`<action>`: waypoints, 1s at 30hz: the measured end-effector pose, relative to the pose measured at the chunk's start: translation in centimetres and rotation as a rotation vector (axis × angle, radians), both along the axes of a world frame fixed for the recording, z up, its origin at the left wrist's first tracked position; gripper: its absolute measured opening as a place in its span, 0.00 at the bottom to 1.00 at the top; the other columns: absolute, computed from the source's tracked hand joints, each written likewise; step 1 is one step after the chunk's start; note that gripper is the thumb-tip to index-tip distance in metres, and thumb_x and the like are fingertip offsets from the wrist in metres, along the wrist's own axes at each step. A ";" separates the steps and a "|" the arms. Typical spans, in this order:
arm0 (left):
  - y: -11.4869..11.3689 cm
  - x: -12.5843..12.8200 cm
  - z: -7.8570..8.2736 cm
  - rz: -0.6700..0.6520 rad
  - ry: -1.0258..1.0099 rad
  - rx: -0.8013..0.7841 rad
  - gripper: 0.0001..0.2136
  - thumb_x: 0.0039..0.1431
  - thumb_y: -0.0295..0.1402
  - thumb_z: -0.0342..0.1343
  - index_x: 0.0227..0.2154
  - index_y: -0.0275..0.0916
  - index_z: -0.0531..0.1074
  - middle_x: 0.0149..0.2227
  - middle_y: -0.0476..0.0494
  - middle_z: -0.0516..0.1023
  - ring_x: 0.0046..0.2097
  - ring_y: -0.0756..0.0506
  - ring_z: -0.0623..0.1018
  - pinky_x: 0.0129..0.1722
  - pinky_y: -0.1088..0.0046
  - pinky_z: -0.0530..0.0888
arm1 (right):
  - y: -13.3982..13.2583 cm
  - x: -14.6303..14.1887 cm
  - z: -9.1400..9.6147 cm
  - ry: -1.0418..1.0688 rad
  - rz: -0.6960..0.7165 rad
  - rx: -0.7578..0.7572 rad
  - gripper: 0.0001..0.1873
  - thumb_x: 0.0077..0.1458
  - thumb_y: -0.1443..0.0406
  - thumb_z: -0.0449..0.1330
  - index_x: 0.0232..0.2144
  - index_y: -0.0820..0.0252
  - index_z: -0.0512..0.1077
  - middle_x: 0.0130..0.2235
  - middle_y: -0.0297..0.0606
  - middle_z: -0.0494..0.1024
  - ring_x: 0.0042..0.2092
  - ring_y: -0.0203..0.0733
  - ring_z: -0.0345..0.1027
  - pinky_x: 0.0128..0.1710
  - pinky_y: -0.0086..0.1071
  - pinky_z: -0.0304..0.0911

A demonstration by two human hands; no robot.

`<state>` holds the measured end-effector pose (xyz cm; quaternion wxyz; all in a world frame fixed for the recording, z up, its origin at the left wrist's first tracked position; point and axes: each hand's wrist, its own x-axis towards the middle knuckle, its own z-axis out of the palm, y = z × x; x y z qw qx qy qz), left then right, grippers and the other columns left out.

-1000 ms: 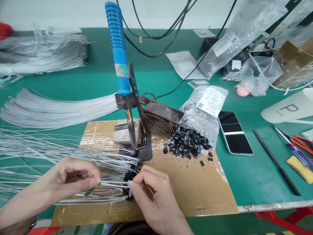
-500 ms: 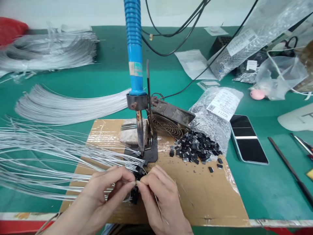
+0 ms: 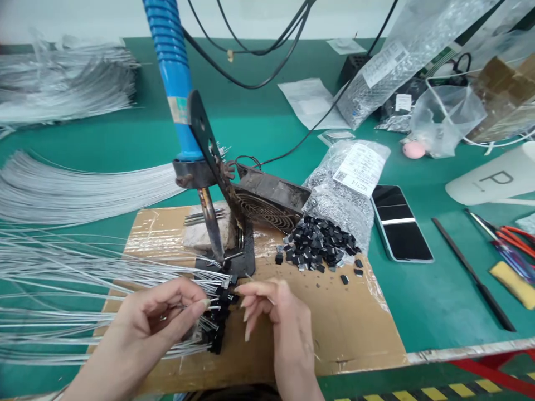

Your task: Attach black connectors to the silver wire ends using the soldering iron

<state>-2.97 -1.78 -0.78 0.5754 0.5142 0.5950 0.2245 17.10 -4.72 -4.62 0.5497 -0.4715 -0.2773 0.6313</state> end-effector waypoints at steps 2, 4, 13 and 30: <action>-0.1 0.2 0.2 0.038 -0.002 0.010 0.14 0.67 0.44 0.59 0.31 0.41 0.79 0.24 0.51 0.68 0.27 0.48 0.60 0.27 0.72 0.57 | -0.2 -1.0 0.4 -0.066 0.006 -0.030 0.22 0.72 0.52 0.57 0.39 0.56 0.87 0.33 0.39 0.77 0.31 0.38 0.71 0.27 0.28 0.69; 0.0 0.4 0.5 0.048 0.001 0.019 0.13 0.65 0.43 0.60 0.30 0.41 0.81 0.24 0.50 0.70 0.27 0.48 0.61 0.26 0.72 0.58 | -0.2 -1.8 0.8 -0.099 0.032 -0.036 0.16 0.68 0.54 0.64 0.39 0.55 0.87 0.32 0.37 0.76 0.29 0.36 0.71 0.26 0.27 0.69; 0.4 1.0 1.3 0.063 0.021 0.018 0.11 0.64 0.40 0.61 0.29 0.42 0.81 0.23 0.52 0.70 0.27 0.49 0.60 0.27 0.73 0.58 | 0.1 -2.5 1.1 -0.032 0.052 -0.041 0.09 0.63 0.57 0.69 0.39 0.51 0.88 0.31 0.34 0.76 0.26 0.31 0.68 0.25 0.25 0.65; -0.3 1.6 1.4 0.059 0.156 0.141 0.13 0.65 0.41 0.59 0.26 0.42 0.79 0.22 0.52 0.69 0.25 0.49 0.61 0.25 0.73 0.59 | 0.4 -2.7 1.0 0.179 0.063 -0.189 0.10 0.55 0.56 0.75 0.31 0.57 0.88 0.26 0.34 0.79 0.20 0.28 0.64 0.19 0.22 0.60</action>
